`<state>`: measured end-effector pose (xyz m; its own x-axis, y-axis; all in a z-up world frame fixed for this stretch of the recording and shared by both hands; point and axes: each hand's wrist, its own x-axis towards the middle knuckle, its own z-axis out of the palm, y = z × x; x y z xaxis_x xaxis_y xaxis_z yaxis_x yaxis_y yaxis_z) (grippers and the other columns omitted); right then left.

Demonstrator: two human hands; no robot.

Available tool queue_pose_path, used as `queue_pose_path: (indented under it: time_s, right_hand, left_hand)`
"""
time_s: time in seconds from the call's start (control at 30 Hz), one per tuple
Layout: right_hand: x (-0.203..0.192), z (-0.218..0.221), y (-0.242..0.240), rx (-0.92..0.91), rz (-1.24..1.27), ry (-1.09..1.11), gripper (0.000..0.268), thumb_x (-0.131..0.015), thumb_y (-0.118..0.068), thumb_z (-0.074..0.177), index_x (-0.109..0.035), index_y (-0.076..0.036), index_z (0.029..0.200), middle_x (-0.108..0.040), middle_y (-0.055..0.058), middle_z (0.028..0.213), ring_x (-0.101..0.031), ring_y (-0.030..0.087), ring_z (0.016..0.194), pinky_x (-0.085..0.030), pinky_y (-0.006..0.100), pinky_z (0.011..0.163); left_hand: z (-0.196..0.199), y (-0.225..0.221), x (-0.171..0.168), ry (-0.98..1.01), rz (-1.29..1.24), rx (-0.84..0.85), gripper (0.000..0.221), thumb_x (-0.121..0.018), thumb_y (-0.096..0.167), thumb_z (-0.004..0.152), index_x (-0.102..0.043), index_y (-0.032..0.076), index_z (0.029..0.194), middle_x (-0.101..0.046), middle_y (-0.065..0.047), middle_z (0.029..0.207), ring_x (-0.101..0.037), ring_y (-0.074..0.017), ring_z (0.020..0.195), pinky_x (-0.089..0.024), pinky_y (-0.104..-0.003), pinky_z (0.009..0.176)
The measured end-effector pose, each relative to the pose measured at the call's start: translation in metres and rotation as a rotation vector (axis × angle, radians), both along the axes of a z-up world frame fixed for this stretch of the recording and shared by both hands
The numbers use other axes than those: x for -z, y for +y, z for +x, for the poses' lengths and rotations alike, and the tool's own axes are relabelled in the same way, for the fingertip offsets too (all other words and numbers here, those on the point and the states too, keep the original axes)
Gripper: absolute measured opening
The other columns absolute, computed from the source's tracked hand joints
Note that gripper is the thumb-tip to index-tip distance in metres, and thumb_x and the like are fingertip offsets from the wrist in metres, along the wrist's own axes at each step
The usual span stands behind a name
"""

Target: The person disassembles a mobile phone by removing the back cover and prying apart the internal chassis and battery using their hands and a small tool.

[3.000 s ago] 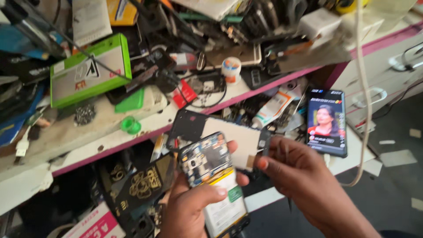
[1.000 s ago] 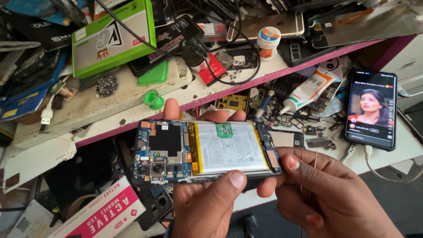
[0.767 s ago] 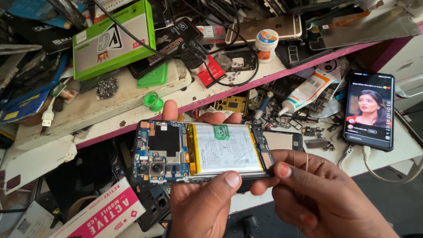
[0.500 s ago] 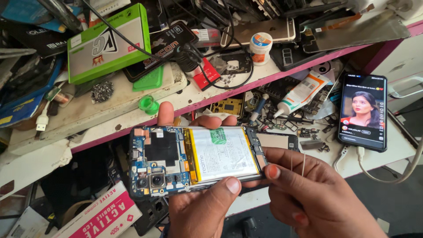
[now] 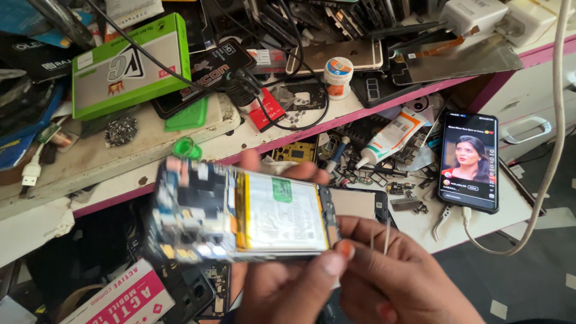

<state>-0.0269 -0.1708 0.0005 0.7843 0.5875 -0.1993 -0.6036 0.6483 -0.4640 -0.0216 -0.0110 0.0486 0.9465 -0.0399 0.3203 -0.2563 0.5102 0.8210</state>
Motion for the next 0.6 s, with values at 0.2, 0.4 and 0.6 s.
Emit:
queue_pose_path:
  time_s: [0.2, 0.4, 0.6]
  right_hand:
    - [-0.007, -0.003, 0.005, -0.046, -0.409, -0.107, 0.042, -0.069, -0.016, 0.097, -0.059, 0.016, 0.122, -0.075, 0.015, 0.092, -0.07, 0.018, 0.084, -0.052, 0.029, 0.073]
    - [0.0, -0.003, 0.013, 0.253, -1.214, -0.745, 0.051, -0.064, -0.004, 0.094, -0.062, -0.008, 0.145, -0.059, 0.005, 0.111, -0.057, 0.013, 0.097, -0.05, 0.027, 0.084]
    - [-0.005, -0.021, 0.036, 0.563, -1.369, -0.993, 0.039, -0.072, 0.0, 0.079, -0.08, -0.012, 0.115, -0.065, 0.001, 0.094, -0.065, 0.012, 0.091, -0.053, 0.025, 0.077]
  left_hand:
    - [0.0, 0.002, 0.007, 0.148, -0.167, -0.074, 0.098, -0.072, 0.016, 0.096, -0.01, 0.007, 0.171, -0.056, -0.023, 0.125, -0.061, -0.0423, 0.124, -0.046, -0.061, 0.113]
    - [0.006, 0.025, 0.003, 0.161, -0.389, 0.005, 0.072, -0.048, 0.033, 0.105, -0.018, 0.01, 0.167, -0.057, -0.017, 0.122, -0.06, -0.0385, 0.121, -0.047, -0.058, 0.109]
    - [0.008, 0.03, 0.001, 0.114, -0.399, -0.047, 0.07, -0.044, 0.04, 0.108, -0.021, 0.009, 0.166, -0.059, -0.017, 0.12, -0.061, -0.035, 0.114, -0.051, -0.054, 0.098]
